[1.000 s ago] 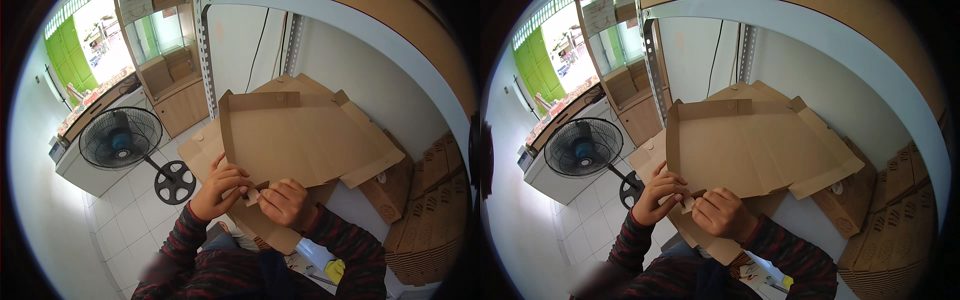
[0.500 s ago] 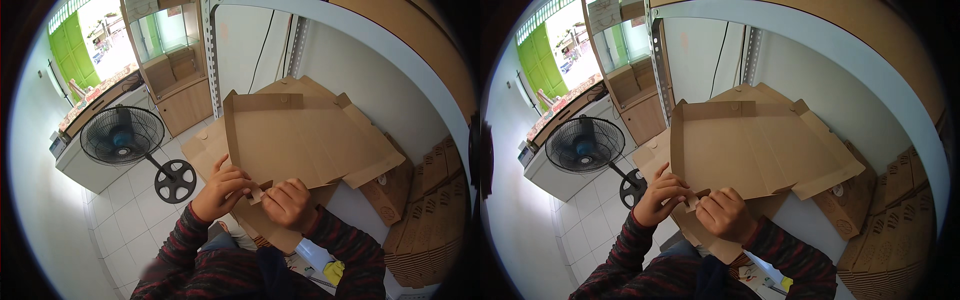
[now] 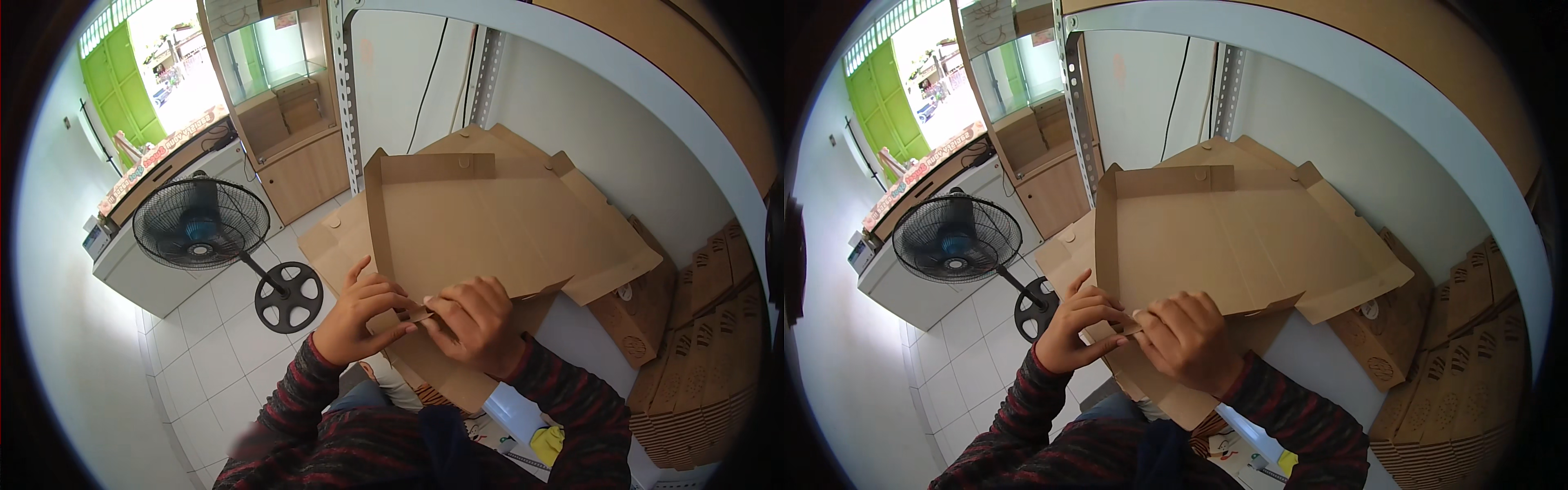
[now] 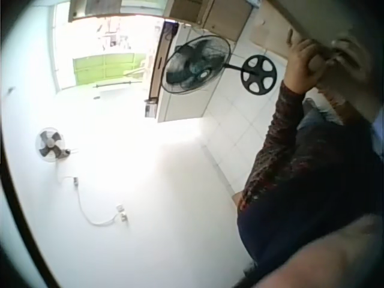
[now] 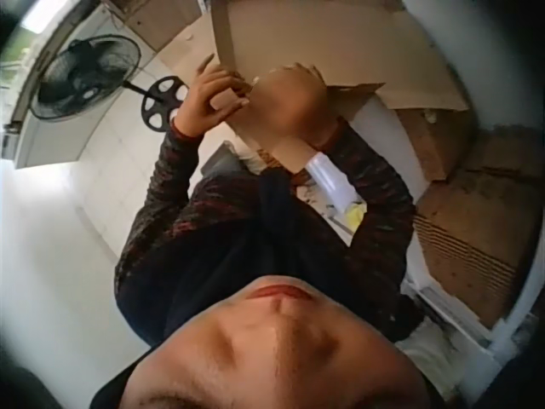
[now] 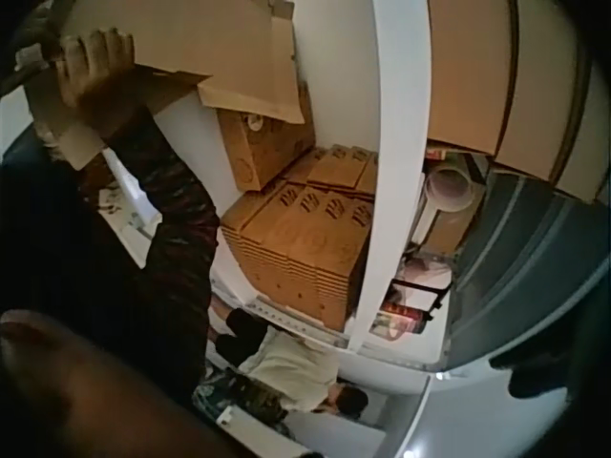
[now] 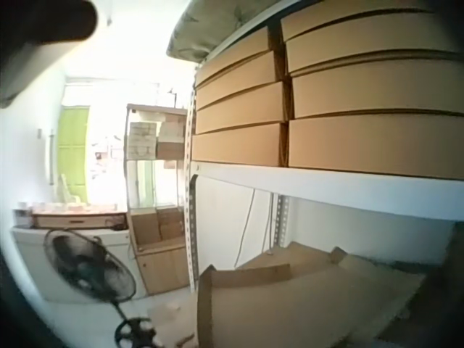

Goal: The person assembles flat cardboard boxes by folding the side flaps and securing them with small paper tabs. They handle multiple boxes one by one, folding the sides into a rectangular shape and tucking the tabs into slots to lock the structure. The person stacks the completed boxes on a nearby shelf.

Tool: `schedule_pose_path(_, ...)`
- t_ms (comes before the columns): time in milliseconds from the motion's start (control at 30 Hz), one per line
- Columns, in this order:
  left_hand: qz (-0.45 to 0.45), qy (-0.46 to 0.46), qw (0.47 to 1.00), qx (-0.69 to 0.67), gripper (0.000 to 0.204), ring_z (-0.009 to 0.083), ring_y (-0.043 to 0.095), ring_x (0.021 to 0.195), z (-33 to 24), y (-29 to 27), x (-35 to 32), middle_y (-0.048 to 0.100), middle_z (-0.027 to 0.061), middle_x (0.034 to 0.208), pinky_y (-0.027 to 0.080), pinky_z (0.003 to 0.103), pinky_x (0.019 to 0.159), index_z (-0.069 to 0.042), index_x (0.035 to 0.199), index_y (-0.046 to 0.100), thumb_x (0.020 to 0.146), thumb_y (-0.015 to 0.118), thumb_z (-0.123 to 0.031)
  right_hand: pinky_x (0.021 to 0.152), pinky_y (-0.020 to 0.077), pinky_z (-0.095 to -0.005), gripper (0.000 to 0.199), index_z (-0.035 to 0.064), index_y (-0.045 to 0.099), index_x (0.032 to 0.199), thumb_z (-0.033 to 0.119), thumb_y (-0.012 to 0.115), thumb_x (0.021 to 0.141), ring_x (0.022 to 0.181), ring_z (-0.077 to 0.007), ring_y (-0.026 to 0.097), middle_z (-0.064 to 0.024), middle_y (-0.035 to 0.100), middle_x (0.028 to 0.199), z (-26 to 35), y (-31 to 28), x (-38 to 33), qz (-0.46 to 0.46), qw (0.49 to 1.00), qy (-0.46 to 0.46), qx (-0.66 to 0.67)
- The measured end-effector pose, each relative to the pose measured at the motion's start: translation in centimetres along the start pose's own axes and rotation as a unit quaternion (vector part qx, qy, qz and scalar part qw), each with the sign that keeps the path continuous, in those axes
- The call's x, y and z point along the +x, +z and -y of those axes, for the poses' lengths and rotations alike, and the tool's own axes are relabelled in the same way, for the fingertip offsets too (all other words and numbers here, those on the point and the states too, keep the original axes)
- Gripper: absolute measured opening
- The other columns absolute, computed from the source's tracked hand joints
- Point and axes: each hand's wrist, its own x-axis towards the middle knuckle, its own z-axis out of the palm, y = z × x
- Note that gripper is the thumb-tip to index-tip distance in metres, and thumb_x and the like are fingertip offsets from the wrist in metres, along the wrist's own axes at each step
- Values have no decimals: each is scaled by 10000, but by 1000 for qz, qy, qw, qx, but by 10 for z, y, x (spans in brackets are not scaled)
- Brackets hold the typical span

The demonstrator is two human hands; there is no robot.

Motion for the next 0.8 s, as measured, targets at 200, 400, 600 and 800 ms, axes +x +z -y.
schedule_pose_path(200, -16, 13, 1000, 16, 177, 197, 614, 957, 7, 8, -5, 644, 10, 906, 197, 555, 1144, -119, 942, 688, 787, 766, -150, 812, 414, -394, 180, 42, 667, 900, 166, 710, 778, 841, -217, 587, -55, 617, 847, -4, 6, -4, 40, 999, 10, 16)
schedule_pose_path(400, -13, -6, 997, 71, 119, 246, 564, 1101, 0, 7, -1, 613, 36, 1006, 223, 558, 1130, -111, 875, 680, 792, 753, -156, 820, 401, -399, 112, 64, 632, 811, 156, 695, 796, 812, -218, 575, -44, 606, 806, -6, 14, -9, 56, 998, 30, 11)
schedule_pose_path(600, -37, -18, 996, 82, 126, 304, 482, 1230, 4, 22, -5, 568, 65, 1088, 218, 579, 1124, -94, 831, 680, 763, 762, -163, 815, 390, -406, 116, 68, 604, 776, 148, 678, 814, 799, -237, 568, -63, 587, 780, -6, 17, -10, 92, 994, 47, 32)
schedule_pose_path(800, -161, -85, 976, 120, 197, 277, 546, 1032, -16, 29, -5, 556, 80, 983, 427, 455, 934, -66, 855, 671, 718, 796, -135, 827, 372, -409, 100, 66, 606, 815, 129, 684, 814, 792, -240, 568, -56, 599, 794, -11, 15, -12, 92, 992, 77, 45)
